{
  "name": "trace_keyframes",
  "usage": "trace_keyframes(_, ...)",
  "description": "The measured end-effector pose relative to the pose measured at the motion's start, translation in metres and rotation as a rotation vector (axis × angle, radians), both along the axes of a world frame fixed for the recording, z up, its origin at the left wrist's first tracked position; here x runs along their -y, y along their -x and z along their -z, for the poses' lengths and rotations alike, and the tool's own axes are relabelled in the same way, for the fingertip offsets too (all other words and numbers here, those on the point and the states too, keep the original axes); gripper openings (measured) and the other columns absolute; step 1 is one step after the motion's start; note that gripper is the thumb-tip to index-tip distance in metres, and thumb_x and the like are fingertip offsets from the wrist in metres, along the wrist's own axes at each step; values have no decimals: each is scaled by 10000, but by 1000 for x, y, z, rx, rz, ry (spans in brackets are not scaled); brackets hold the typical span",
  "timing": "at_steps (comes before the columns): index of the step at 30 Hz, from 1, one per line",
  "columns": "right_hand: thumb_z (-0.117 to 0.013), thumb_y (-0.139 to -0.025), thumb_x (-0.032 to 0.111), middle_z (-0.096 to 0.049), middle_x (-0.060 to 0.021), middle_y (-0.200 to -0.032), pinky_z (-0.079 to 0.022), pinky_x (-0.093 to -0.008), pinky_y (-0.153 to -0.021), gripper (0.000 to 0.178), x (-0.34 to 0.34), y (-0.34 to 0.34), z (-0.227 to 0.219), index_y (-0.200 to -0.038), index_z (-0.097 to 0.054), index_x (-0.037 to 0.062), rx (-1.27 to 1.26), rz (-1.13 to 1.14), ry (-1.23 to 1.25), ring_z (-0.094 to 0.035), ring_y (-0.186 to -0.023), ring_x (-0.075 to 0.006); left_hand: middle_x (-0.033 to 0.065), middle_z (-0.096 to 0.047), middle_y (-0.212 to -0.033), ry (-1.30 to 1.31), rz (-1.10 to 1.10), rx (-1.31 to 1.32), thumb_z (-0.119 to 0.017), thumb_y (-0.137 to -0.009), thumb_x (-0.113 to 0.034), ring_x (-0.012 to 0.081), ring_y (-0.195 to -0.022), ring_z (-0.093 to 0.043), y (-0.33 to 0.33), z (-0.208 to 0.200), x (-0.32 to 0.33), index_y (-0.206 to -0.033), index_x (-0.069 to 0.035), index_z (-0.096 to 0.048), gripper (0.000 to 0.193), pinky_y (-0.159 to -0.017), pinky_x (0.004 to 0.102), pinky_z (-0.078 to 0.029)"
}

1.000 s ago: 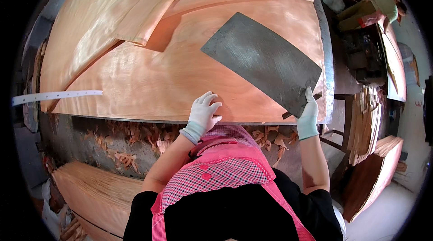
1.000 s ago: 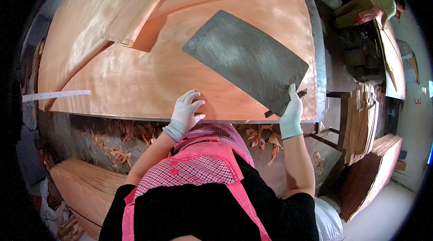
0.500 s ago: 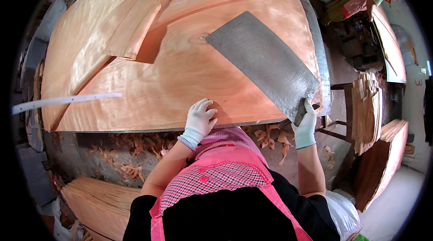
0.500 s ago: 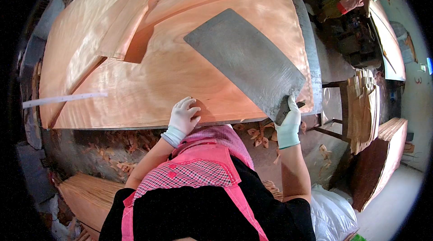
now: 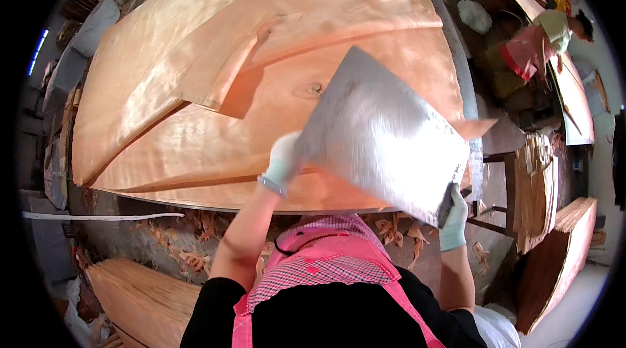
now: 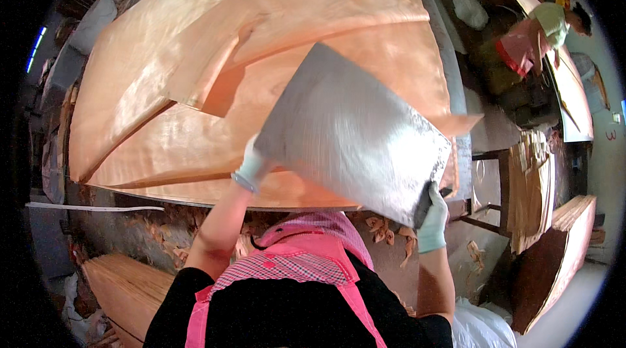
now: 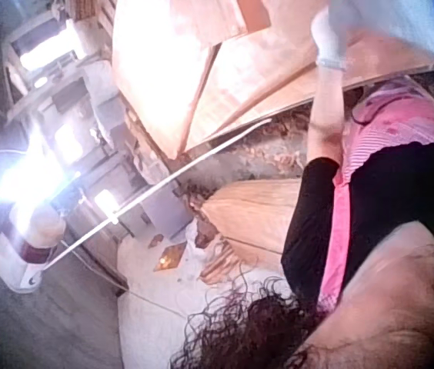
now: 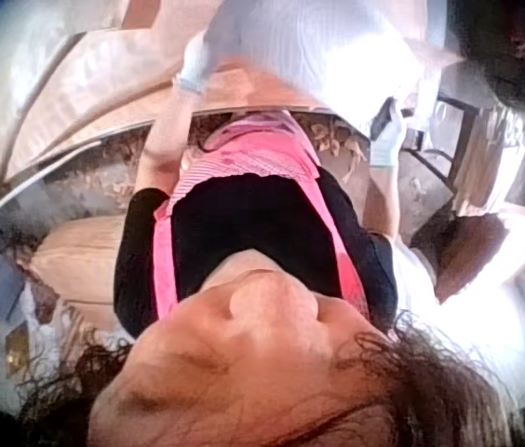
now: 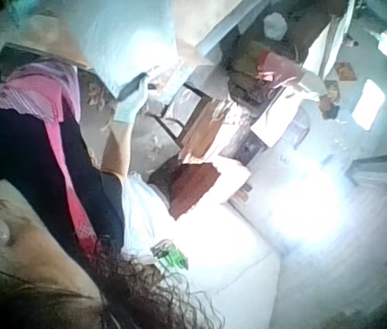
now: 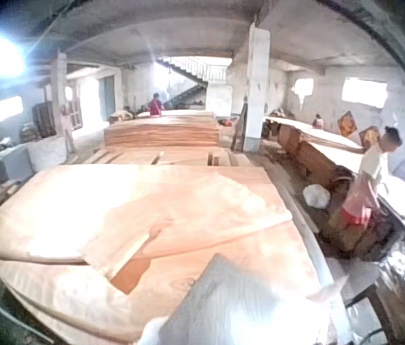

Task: The person patches defects in wood veneer sheets by hand and using a utility knife. They place a veneer patch over a defect, cut a matching shape through both layers, apply tape to the patch, and press the patch into the sheet using a metal scraper.

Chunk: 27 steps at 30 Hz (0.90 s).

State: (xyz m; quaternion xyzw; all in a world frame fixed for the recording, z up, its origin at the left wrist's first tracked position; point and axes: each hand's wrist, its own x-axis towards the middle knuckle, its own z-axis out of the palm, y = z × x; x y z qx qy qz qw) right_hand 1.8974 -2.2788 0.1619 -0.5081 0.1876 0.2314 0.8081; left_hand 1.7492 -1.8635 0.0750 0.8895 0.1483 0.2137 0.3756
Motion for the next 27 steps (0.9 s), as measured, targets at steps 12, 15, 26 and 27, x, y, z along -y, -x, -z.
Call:
trace_keyframes(12,-590,-1011,217,-720,-65,-1043,-567,-391,-829,226,-60,1,38,-1141,-672,52,-245,-310,3,-697,-921,-240,132,-711,-874,-218,-227,178,-672,-924,-130,260,-753,-671,-25,-263,-54,-1032,-15,-715,163,-699,332,-522)
trace_keyframes(15,-595,-1013,244,-714,-81,-1002,-572,-395,-790,263,-102,-28,63,-1166,-643,35,-206,-395,-20,-695,-890,-248,145,-688,-832,-214,-214,171,-671,-917,-93,237,-697,-653,-10,-286,-33,-1042,4,-709,162,-651,328,-506)
trace_keyframes(26,-598,-971,209,-700,-95,-1072,-569,-408,-792,241,-196,-157,117,-1155,-648,62,-23,-472,136,-684,-929,-237,124,-683,-799,-269,-109,82,-718,-855,-109,327,-711,-659,35,-279,37,-977,-65,-721,130,-610,395,-512)
trace_keyframes(27,-599,-967,214,-702,-98,-1071,-567,-410,-793,244,-187,-163,119,-1153,-649,64,-3,-471,174,-684,-933,-241,127,-685,-794,-241,-105,68,-725,-858,-137,317,-703,-662,39,-271,42,-967,-66,-726,131,-606,389,-511)
